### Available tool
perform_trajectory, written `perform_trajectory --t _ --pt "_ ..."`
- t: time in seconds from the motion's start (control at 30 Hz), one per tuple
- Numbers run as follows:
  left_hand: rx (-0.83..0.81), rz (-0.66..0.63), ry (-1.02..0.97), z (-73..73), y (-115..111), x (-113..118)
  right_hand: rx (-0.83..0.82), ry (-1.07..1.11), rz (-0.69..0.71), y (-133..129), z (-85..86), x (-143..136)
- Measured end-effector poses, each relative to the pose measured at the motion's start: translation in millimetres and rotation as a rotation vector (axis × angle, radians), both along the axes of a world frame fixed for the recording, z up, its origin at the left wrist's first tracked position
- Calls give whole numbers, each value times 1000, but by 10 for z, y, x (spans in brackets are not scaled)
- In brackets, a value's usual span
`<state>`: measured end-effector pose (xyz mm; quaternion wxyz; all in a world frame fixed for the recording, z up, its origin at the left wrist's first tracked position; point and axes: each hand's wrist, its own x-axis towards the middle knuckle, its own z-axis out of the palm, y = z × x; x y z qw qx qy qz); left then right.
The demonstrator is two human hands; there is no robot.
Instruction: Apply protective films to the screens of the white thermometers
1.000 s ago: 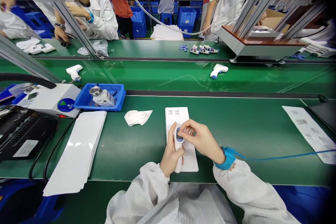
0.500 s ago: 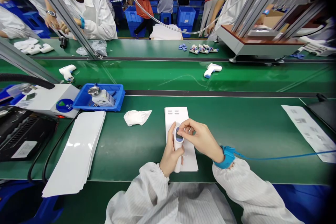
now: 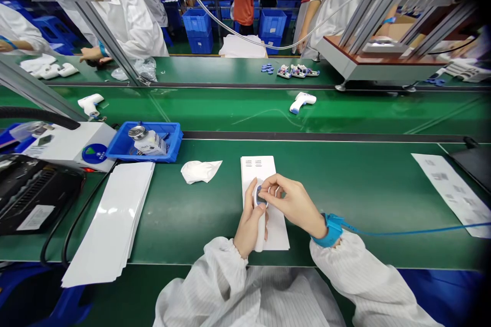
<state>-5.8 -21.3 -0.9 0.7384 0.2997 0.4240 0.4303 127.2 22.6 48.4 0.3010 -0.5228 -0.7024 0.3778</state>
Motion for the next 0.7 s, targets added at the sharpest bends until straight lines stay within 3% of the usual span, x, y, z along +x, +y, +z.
perform_trajectory --t 0.2,0.47,0.7 --pt "15 11 4 44 -3 10 72 7 66 5 -15 25" --pt "31 -22 14 -28 -15 -6 140 131 -55 129 -164 -28" --pt "11 -2 8 -9 -10 -10 17 232 -105 147 -163 -24"
